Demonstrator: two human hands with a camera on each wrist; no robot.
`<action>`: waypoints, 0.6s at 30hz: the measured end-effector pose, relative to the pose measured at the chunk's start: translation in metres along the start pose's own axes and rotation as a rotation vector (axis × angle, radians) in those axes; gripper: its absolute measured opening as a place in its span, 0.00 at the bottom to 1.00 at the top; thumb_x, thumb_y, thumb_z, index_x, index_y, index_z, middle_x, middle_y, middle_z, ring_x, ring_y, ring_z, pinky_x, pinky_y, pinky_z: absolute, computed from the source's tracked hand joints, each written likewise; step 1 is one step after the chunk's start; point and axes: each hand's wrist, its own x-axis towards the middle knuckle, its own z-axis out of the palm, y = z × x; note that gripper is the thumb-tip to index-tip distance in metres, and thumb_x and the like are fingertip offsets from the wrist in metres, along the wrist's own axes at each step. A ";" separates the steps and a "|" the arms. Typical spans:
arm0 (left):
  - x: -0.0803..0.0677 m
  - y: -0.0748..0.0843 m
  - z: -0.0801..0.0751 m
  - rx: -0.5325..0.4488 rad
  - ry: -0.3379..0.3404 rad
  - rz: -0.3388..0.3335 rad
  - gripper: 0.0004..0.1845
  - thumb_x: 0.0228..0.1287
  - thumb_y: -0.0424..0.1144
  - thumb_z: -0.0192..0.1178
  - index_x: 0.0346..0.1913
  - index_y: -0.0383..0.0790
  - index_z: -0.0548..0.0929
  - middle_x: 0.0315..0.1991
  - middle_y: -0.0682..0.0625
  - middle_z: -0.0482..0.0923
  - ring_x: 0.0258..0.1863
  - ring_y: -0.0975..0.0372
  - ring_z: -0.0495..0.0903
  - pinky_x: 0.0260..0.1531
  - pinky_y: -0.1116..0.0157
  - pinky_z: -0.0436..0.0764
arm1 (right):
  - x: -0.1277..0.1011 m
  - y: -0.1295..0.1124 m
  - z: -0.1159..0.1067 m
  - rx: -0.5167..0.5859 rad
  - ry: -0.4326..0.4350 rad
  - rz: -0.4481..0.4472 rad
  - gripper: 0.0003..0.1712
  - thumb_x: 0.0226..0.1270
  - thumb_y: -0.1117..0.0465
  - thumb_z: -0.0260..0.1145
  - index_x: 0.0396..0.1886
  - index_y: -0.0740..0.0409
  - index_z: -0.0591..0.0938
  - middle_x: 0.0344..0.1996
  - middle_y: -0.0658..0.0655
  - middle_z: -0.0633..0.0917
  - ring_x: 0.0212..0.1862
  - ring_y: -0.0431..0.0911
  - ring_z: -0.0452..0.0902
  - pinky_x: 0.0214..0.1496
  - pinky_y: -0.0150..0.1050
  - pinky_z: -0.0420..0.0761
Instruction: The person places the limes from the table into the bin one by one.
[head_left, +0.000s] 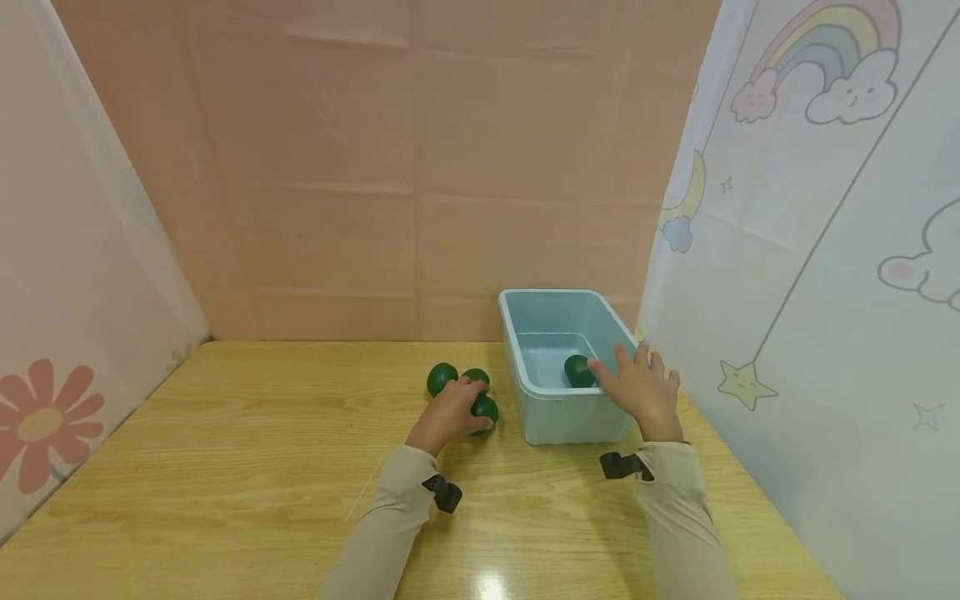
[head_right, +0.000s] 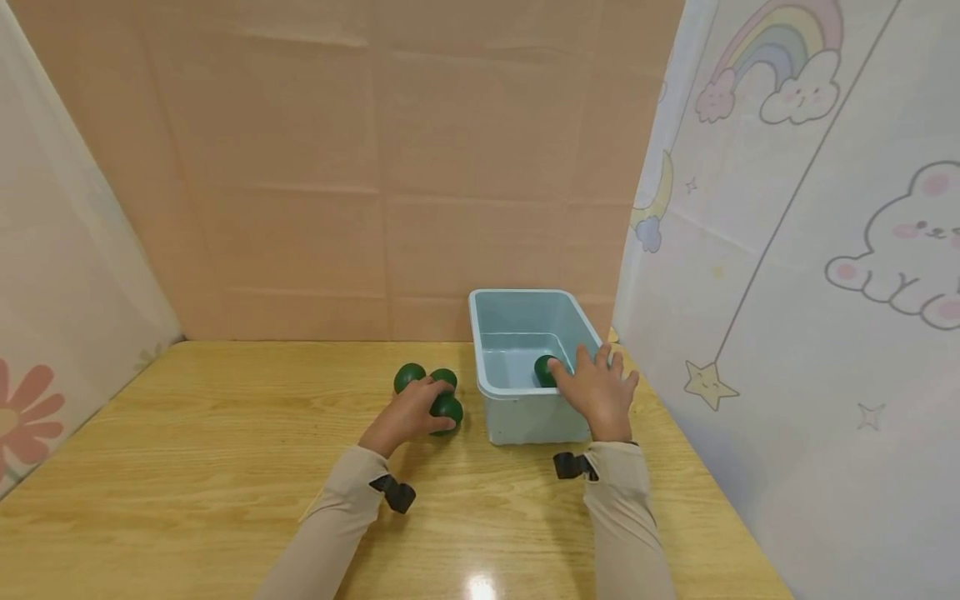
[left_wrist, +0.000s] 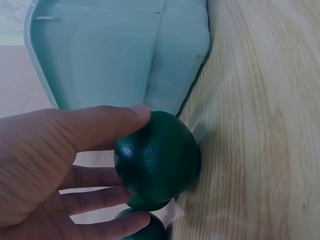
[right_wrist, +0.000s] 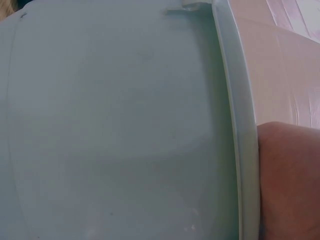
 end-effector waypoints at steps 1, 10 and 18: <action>0.000 0.000 0.000 0.002 -0.002 0.000 0.30 0.59 0.41 0.74 0.63 0.38 0.78 0.60 0.38 0.75 0.56 0.44 0.75 0.51 0.48 0.79 | 0.000 0.000 0.000 0.001 -0.001 0.001 0.49 0.76 0.31 0.43 0.78 0.66 0.55 0.74 0.82 0.44 0.73 0.77 0.36 0.65 0.79 0.40; 0.000 -0.001 0.004 0.013 -0.033 -0.005 0.29 0.58 0.40 0.74 0.62 0.36 0.79 0.59 0.40 0.75 0.55 0.45 0.75 0.48 0.48 0.80 | 0.000 -0.003 0.000 0.000 -0.004 0.000 0.47 0.77 0.33 0.44 0.78 0.66 0.56 0.74 0.82 0.44 0.73 0.77 0.37 0.65 0.79 0.41; 0.003 -0.001 0.008 0.060 -0.027 0.006 0.31 0.57 0.39 0.75 0.63 0.36 0.79 0.58 0.39 0.75 0.56 0.45 0.75 0.50 0.48 0.80 | 0.000 -0.001 0.000 0.000 -0.001 -0.001 0.48 0.76 0.32 0.43 0.77 0.66 0.56 0.73 0.82 0.44 0.73 0.77 0.37 0.64 0.79 0.41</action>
